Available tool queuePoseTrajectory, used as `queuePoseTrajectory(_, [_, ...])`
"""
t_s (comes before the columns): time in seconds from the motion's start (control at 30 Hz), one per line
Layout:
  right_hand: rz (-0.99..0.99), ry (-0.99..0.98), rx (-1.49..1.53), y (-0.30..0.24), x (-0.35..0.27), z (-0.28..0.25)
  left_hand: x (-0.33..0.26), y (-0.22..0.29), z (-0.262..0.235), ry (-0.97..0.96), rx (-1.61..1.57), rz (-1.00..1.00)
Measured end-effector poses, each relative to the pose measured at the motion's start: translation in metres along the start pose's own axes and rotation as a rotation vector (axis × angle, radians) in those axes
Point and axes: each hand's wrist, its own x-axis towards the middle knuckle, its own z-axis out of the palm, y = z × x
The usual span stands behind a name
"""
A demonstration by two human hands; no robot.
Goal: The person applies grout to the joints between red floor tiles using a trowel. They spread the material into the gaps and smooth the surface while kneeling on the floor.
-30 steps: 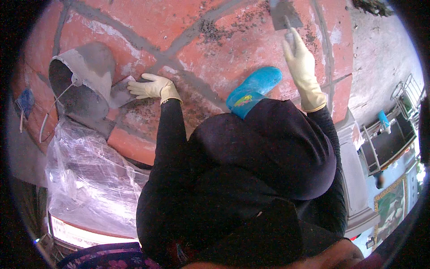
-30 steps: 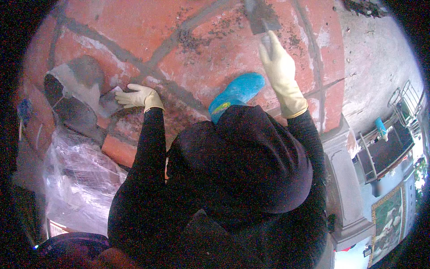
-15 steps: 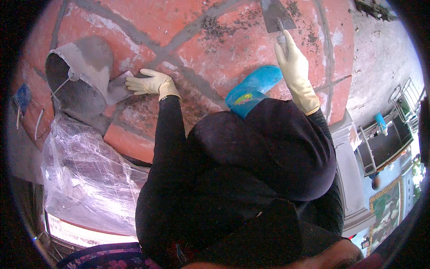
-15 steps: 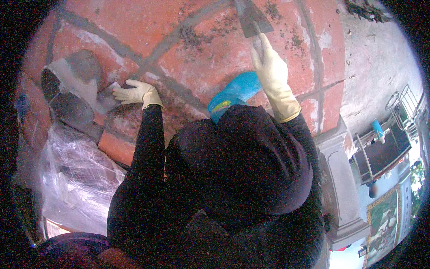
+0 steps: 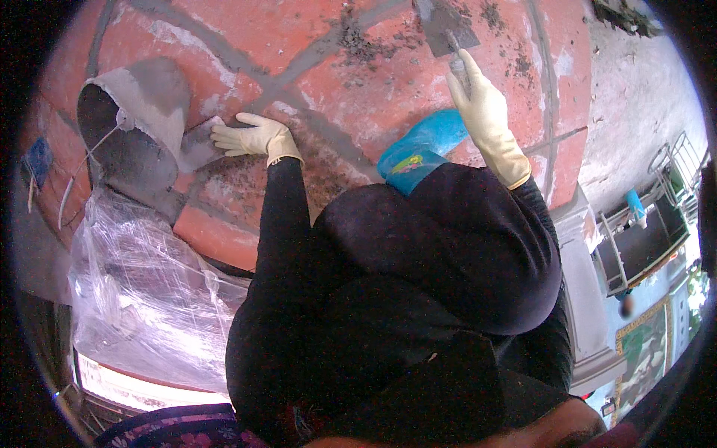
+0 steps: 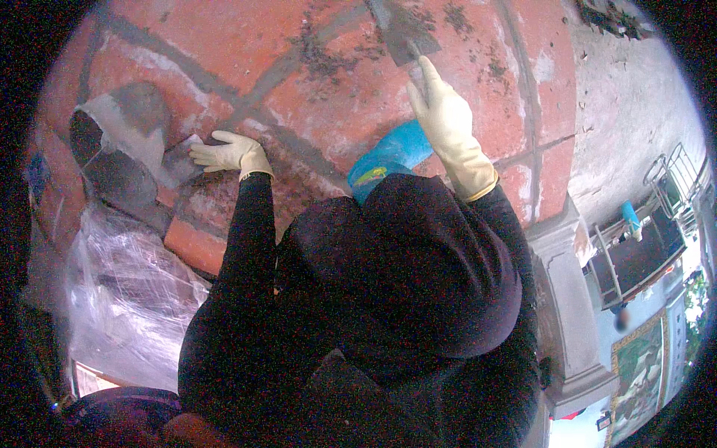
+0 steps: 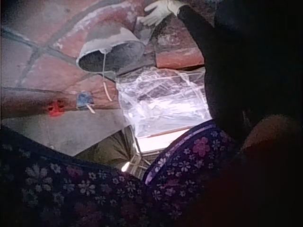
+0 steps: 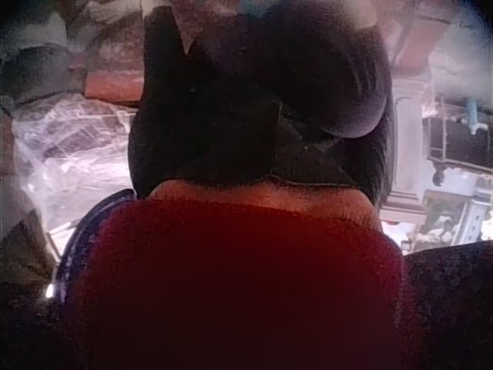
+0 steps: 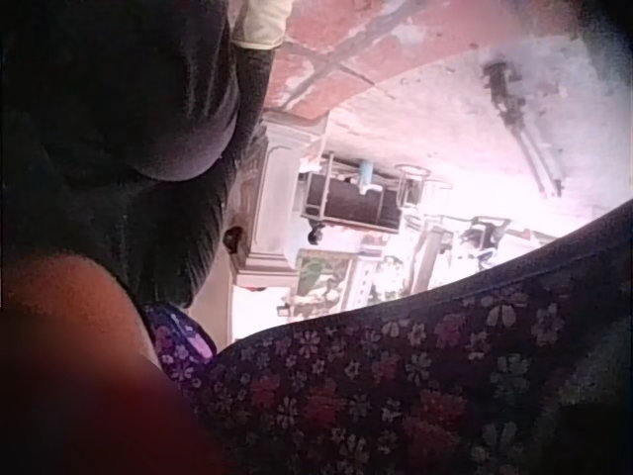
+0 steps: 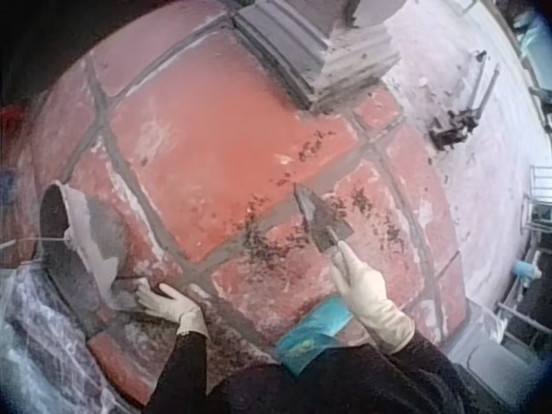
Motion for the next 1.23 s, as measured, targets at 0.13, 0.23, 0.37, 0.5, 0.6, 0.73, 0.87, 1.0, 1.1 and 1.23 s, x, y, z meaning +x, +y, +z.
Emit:
queuePoseTrajectory(0.13, [-0.076,-0.153,-0.056,-0.015,-0.007,0.016,0.000,0.001,-0.001,0.006,-0.007,0.005])
queuePoseTrajectory(0.23, [-0.230,-0.313,-0.135,-0.025,-0.021,0.031,0.000,0.004,-0.002,0.030,-0.019,0.029])
queuePoseTrajectory(0.37, [-0.241,-0.251,-0.162,-0.018,-0.015,0.024,-0.001,0.003,-0.002,0.036,-0.037,0.046])
queuePoseTrajectory(0.5, [-0.147,0.008,-0.040,0.000,0.017,-0.003,0.000,-0.001,0.003,0.044,-0.002,0.024])
queuePoseTrajectory(0.6, [-0.172,0.018,0.009,-0.003,0.028,-0.008,0.001,0.000,0.003,0.040,-0.015,0.020])
queuePoseTrajectory(0.73, [-0.272,-0.310,-0.144,-0.025,0.008,0.022,-0.002,0.004,-0.002,0.039,-0.040,0.028])
queuePoseTrajectory(0.87, [-0.375,-0.327,-0.134,-0.029,-0.004,0.023,0.000,0.005,0.000,0.058,-0.034,0.042])
queuePoseTrajectory(1.0, [-0.195,-0.036,-0.075,-0.008,0.015,0.001,-0.001,0.003,0.000,0.025,-0.044,0.021])
queuePoseTrajectory(1.1, [-0.147,-0.175,-0.165,-0.008,0.014,0.007,-0.001,0.004,-0.003,0.014,-0.055,0.005])
queuePoseTrajectory(1.23, [-0.337,-0.474,-0.305,-0.026,-0.007,0.026,0.001,0.006,-0.004,0.012,-0.056,0.013])
